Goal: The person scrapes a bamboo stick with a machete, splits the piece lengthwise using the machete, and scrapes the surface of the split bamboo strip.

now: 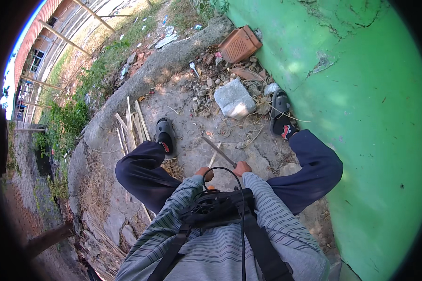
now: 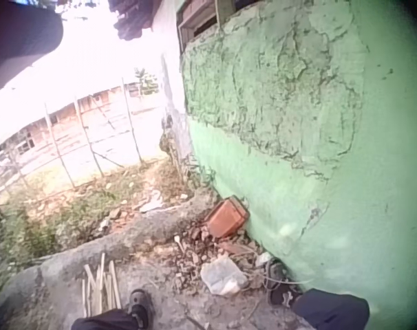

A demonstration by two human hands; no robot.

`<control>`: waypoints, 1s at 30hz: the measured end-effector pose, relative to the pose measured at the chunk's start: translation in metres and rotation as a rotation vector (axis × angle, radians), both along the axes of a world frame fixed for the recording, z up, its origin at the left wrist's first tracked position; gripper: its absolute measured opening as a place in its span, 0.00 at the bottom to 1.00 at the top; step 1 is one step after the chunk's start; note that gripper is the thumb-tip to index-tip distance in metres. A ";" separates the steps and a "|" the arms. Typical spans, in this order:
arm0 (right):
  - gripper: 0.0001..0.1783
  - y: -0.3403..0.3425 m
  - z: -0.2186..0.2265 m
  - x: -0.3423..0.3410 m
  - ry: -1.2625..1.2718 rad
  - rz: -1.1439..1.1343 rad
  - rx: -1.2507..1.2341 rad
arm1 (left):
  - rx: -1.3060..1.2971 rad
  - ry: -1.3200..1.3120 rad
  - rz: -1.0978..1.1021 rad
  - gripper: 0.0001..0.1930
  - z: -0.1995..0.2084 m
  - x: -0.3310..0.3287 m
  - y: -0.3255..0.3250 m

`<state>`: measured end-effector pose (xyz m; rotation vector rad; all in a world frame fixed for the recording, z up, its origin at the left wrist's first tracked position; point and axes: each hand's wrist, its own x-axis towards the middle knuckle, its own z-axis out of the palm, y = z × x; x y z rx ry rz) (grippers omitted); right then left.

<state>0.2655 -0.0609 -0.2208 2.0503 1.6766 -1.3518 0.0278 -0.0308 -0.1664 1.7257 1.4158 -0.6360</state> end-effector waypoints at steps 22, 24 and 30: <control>0.24 0.004 0.035 0.010 0.049 0.028 -0.152 | -0.208 -0.049 0.047 0.20 -0.047 -0.029 -0.001; 0.24 0.006 0.025 0.008 0.016 -0.030 -0.129 | -0.132 -0.109 -0.179 0.20 -0.064 -0.035 0.002; 0.26 0.001 0.004 0.014 0.071 -0.063 -0.011 | -0.201 -0.110 0.070 0.28 -0.041 -0.022 0.012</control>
